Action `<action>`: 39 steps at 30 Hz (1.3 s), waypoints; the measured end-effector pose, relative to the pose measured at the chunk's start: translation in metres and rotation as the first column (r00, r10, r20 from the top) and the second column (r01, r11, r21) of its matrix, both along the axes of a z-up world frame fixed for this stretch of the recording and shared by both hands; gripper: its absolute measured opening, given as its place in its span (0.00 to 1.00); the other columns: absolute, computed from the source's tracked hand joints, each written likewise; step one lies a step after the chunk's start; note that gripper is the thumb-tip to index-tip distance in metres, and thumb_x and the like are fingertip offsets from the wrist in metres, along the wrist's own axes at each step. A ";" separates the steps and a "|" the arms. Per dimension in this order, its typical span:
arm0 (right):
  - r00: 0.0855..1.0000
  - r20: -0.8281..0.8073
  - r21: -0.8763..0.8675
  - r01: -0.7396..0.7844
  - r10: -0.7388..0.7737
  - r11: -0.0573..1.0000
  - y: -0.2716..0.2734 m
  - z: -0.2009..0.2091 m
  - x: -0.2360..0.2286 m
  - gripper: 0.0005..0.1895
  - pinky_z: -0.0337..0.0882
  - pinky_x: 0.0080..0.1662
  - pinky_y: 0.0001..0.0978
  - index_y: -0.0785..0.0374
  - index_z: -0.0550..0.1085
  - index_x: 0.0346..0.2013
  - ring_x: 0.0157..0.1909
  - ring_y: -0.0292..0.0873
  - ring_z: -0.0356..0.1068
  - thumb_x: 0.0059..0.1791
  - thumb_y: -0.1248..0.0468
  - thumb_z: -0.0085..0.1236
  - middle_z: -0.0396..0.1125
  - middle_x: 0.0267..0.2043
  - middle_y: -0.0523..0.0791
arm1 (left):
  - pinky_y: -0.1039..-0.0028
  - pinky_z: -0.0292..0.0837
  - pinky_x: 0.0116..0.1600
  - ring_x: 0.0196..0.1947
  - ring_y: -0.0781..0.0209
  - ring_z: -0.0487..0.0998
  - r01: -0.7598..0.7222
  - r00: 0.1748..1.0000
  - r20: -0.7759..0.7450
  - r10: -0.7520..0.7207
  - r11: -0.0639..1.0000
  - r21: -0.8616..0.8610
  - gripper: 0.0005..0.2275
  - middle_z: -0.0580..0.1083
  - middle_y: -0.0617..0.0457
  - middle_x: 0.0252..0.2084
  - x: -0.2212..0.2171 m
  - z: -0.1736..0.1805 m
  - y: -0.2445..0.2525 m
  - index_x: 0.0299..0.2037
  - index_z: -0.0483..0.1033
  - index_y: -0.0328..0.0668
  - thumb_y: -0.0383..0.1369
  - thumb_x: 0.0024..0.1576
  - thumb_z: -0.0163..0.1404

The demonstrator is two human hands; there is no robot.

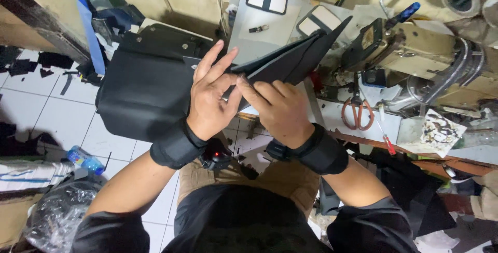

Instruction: The person cleans and finishes the edges and surface of a leather bag using a cloth and cleaning solution.

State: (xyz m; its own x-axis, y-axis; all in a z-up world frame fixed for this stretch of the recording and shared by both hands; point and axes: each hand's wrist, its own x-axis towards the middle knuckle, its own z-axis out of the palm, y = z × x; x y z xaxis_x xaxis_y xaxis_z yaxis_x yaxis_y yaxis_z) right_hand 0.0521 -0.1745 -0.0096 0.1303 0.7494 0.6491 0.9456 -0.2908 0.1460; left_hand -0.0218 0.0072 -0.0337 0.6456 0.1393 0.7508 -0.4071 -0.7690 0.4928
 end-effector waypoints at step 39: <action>0.512 -0.777 0.417 -0.016 0.366 0.909 -0.020 0.020 0.076 0.16 0.78 0.50 0.32 0.71 0.67 0.66 0.46 0.41 0.78 0.64 0.67 0.43 0.71 0.45 0.47 | 0.69 0.67 0.41 0.34 0.58 0.70 -0.326 0.816 -0.427 -0.389 0.302 -0.896 0.22 0.66 0.52 0.32 0.033 -0.148 0.104 0.44 0.69 0.38 0.53 0.68 0.40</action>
State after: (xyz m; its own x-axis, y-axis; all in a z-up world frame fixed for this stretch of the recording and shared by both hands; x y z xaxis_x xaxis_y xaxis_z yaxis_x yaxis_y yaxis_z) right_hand 0.1285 -0.1945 0.0106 0.6125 0.5976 0.5175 0.6144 0.0520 -0.7873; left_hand 0.0112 0.1115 -0.1815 0.8400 0.4447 -0.3109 0.1532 0.3553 0.9221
